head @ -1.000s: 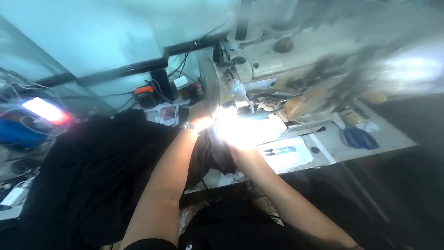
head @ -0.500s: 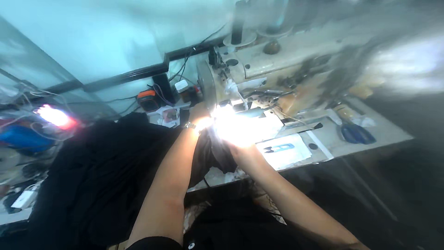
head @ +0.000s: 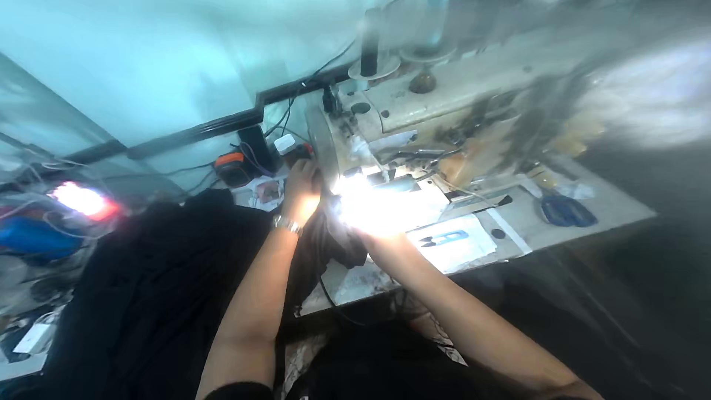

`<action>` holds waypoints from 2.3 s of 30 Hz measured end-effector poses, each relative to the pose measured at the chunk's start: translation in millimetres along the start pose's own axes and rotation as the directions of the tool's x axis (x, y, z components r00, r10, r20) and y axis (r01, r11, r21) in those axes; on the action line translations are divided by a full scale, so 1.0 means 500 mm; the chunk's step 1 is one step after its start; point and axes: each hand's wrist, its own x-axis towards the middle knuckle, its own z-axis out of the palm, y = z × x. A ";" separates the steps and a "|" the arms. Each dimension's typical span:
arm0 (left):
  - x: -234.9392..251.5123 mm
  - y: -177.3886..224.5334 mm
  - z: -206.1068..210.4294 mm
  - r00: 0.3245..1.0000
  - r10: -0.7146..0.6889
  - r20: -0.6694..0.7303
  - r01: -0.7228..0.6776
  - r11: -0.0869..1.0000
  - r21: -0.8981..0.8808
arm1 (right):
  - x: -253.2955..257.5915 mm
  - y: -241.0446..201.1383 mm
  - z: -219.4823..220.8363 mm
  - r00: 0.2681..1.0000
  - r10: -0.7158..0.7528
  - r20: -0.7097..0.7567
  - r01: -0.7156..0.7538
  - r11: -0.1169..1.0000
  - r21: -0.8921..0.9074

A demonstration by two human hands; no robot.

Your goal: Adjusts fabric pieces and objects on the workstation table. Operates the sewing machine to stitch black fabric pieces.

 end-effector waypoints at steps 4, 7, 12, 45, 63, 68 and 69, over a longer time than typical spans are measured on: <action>-0.139 0.055 -0.032 0.958 0.286 0.031 -0.282 0.956 -0.080 | 0.003 0.015 0.002 0.989 -0.150 -0.002 0.149 0.985 -0.083; -0.178 0.056 -0.042 0.933 0.328 0.150 -0.345 0.933 0.105 | 0.004 0.012 -0.004 0.991 -0.130 0.038 0.133 0.986 -0.100; -0.146 0.044 -0.074 0.952 0.186 0.243 -0.264 0.900 0.346 | 0.002 0.015 0.006 0.992 -0.127 -0.022 0.125 0.988 -0.088; -0.251 0.206 -0.087 0.763 0.170 0.624 -0.455 0.827 0.332 | 0.004 -0.010 -0.084 0.930 0.013 0.367 0.123 0.930 -0.346; -0.251 0.176 -0.053 0.950 -0.072 0.303 -0.031 0.947 0.321 | -0.157 0.089 -0.012 0.821 -0.567 -0.069 0.553 0.819 -0.149; -0.188 0.127 -0.038 0.963 -0.054 0.263 -0.010 0.972 0.234 | -0.082 0.070 -0.032 0.814 -0.577 -0.058 0.568 0.814 -0.120; -0.171 0.116 -0.036 0.964 -0.061 0.257 0.004 0.976 0.218 | -0.066 0.071 -0.031 0.824 -0.565 -0.049 0.556 0.822 -0.123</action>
